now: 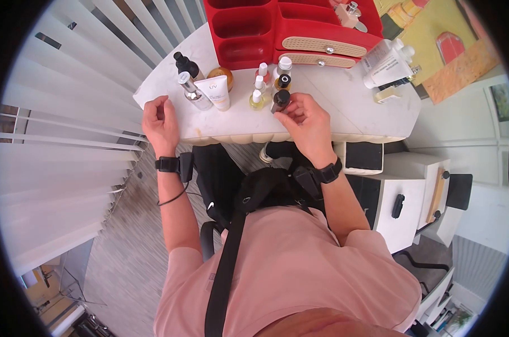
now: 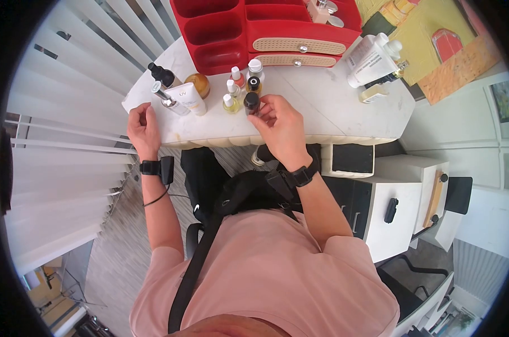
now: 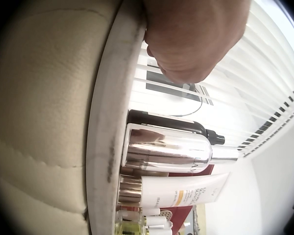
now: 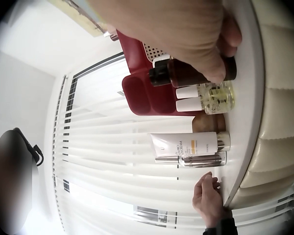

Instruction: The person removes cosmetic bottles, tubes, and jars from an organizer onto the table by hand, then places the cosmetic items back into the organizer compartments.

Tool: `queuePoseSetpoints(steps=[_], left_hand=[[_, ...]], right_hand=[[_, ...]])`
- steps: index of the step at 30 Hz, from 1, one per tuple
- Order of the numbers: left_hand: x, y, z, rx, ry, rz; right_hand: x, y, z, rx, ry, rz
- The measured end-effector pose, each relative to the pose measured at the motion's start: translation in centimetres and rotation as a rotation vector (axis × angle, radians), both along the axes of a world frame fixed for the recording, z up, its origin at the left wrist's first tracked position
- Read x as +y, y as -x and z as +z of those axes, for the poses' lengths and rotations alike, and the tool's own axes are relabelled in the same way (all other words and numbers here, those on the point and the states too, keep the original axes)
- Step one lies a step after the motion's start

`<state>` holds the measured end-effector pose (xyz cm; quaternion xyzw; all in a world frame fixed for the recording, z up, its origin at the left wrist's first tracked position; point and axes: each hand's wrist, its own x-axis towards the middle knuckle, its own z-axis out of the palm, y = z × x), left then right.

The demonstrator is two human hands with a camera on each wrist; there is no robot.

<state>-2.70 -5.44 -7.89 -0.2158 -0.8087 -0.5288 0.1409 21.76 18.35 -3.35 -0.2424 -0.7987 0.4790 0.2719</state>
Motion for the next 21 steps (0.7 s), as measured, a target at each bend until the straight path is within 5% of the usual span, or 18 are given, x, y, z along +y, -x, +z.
queuePoseSetpoints(steps=[18, 21], left_hand=[[0.0, -0.2, 0.3, 0.021, 0.019, -0.011], [0.0, 0.0, 0.0, 0.002, 0.000, -0.012]], right_hand=[[0.6, -1.2, 0.0, 0.068, 0.040, 0.061], [2.0, -2.5, -1.2, 0.114, 0.056, -0.054]])
